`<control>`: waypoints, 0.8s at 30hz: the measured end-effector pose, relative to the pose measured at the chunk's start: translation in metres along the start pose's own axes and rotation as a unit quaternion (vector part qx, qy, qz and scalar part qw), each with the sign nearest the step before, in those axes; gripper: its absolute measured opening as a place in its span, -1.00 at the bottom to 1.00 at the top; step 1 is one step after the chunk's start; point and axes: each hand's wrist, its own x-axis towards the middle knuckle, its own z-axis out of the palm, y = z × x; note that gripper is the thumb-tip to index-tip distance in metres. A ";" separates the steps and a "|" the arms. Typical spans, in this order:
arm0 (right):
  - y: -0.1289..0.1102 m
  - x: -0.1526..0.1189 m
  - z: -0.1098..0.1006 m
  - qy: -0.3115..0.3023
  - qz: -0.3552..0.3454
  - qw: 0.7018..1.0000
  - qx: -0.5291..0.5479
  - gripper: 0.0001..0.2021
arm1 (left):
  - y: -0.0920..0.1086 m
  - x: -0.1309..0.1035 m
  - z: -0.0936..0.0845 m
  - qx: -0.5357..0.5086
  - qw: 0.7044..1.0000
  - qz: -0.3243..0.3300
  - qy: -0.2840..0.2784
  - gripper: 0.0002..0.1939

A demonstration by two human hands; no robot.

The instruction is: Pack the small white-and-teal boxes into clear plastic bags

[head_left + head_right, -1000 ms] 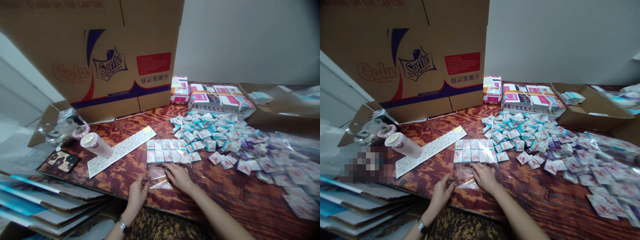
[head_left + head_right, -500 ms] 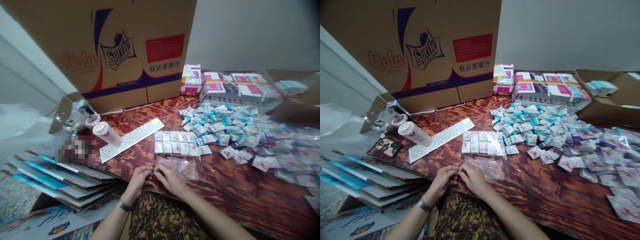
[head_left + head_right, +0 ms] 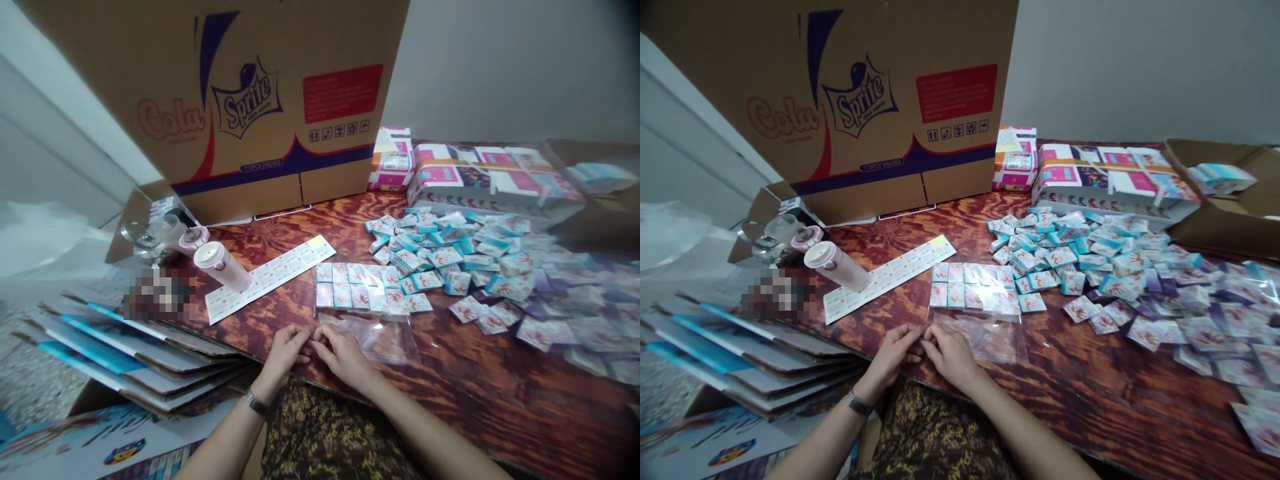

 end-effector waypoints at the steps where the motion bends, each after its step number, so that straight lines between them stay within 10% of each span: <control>1: 0.001 0.000 0.001 0.002 -0.003 1.000 -0.006 -0.96 | 0.001 0.001 0.000 0.004 1.000 0.002 0.003 -0.58; 24: 0.004 0.000 0.017 -0.039 -0.010 0.966 -0.254 -0.85 | 0.004 0.012 0.003 -0.012 0.998 -0.047 -0.040 -0.55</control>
